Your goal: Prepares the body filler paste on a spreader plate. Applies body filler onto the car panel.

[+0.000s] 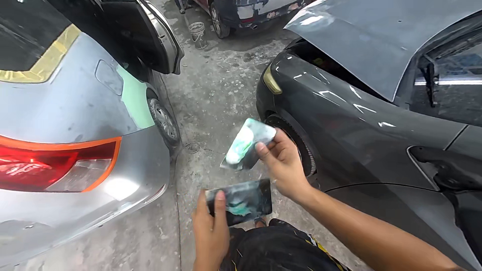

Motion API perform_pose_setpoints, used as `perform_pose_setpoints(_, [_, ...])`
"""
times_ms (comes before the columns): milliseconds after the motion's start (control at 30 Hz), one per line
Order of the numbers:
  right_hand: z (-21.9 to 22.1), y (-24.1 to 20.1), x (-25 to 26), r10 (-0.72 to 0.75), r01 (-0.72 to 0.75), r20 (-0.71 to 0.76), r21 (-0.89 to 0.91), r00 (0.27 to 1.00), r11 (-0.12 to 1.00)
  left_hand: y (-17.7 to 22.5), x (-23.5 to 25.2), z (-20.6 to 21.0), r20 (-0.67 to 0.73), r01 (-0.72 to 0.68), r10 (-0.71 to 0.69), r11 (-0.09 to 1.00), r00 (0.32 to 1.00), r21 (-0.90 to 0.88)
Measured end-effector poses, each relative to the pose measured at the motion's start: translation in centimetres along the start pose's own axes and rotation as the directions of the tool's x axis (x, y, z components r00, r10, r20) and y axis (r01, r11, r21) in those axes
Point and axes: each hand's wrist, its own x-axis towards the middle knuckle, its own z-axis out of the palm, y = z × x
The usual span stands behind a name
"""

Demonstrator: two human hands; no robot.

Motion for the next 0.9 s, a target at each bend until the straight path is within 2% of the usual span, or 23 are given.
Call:
perform_pose_setpoints(67, [-0.7, 0.0, 0.3, -0.107, 0.120, 0.183, -0.064, 0.977, 0.991, -0.5, 0.7, -0.3, -0.113, -0.002, -0.012, 0.993, 0.993, -0.122])
perform_pose_setpoints(100, [-1.3, -0.2, 0.4, -0.154, 0.211, 0.344, -0.134, 0.926, 0.968, -0.6, 1.1, -0.4, -0.154, -0.021, -0.001, 0.990, 0.988, -0.140])
perform_pose_setpoints(133, [-1.8, -0.7, 0.8, -0.183, 0.340, 0.510, -0.234, 0.841, 0.911, -0.7, 1.3, -0.5, -0.189, -0.036, 0.008, 0.989, 0.982, -0.146])
perform_pose_setpoints(167, [-2.3, -1.6, 1.6, -0.171, 0.495, 0.652, -0.354, 0.739, 0.793, -0.6, 1.4, -0.5, -0.220, -0.041, 0.008, 0.988, 0.975, -0.147])
perform_pose_setpoints(200, [-2.7, -2.5, 2.4, -0.132, 0.628, 0.722, -0.479, 0.679, 0.613, -0.5, 1.2, -0.4, -0.252, -0.025, -0.016, 0.987, 0.968, -0.158])
perform_pose_setpoints(233, [-2.8, -3.1, 3.0, -0.121, 0.686, 0.721, -0.574, 0.682, 0.447, -0.4, 0.9, -0.1, -0.284, 0.015, -0.074, 0.978, 0.956, -0.206])
perform_pose_setpoints(267, [-2.7, -3.2, 3.2, -0.141, 0.670, 0.670, -0.655, 0.729, 0.350, -0.2, 0.7, 0.4, -0.306, 0.063, -0.157, 0.953, 0.939, -0.296])
perform_pose_setpoints(300, [-2.2, -3.0, 2.8, -0.181, 0.613, 0.589, -0.719, 0.788, 0.329, 0.0, 0.6, 0.9, -0.313, 0.101, -0.242, 0.908, 0.918, -0.406])
perform_pose_setpoints(333, [-1.2, -2.3, 1.8, -0.201, 0.559, 0.523, -0.745, 0.828, 0.364, 0.2, 0.6, 1.3, -0.306, 0.130, -0.313, 0.858, 0.899, -0.497])
perform_pose_setpoints(367, [-0.2, -1.3, 0.2, -0.181, 0.543, 0.519, -0.728, 0.835, 0.419, 0.4, 0.5, 1.8, -0.298, 0.148, -0.368, 0.812, 0.881, -0.564])
perform_pose_setpoints(400, [0.4, -0.2, -1.6, -0.145, 0.555, 0.564, -0.675, 0.813, 0.486, 0.5, 0.4, 2.1, -0.291, 0.165, -0.409, 0.780, 0.865, -0.604])
perform_pose_setpoints(467, [0.5, 0.8, -3.2, -0.172, 0.590, 0.617, -0.578, 0.768, 0.564, 0.2, 0.2, 1.9, -0.295, 0.185, -0.439, 0.769, 0.849, -0.612])
perform_pose_setpoints(533, [0.0, 1.0, -1.9, -0.263, 0.559, 0.512, -0.595, 0.818, 0.578, 0.0, 0.0, 1.6, -0.307, 0.180, -0.428, 0.783, 0.850, -0.595])
perform_pose_setpoints(600, [0.7, 1.3, -2.4, -0.247, 0.508, 0.462, -0.615, 0.852, 0.603, 0.5, -0.3, 2.0, -0.300, 0.165, -0.411, 0.783, 0.861, -0.599])
perform_pose_setpoints(700, [0.9, 0.9, -3.4, -0.249, 0.584, 0.567, -0.541, 0.785, 0.605, 0.6, 0.1, 2.0, -0.325, 0.146, -0.393, 0.801, 0.860, -0.580])
perform_pose_setpoints(800, [0.6, 1.2, -2.2, -0.300, 0.543, 0.463, -0.594, 0.834, 0.593, 0.8, 0.1, 1.8, -0.344, 0.123, -0.367, 0.817, 0.864, -0.563])
perform_pose_setpoints(833, [0.7, 1.6, -2.9, -0.280, 0.564, 0.507, -0.585, 0.815, 0.583, 1.1, 0.0, 1.9, -0.337, 0.119, -0.355, 0.822, 0.872, -0.557])
perform_pose_setpoints(900, [0.3, 1.5, -3.2, -0.333, 0.671, 0.600, -0.522, 0.728, 0.526, 0.5, 0.4, 1.3, -0.323, 0.125, -0.334, 0.841, 0.885, -0.527])
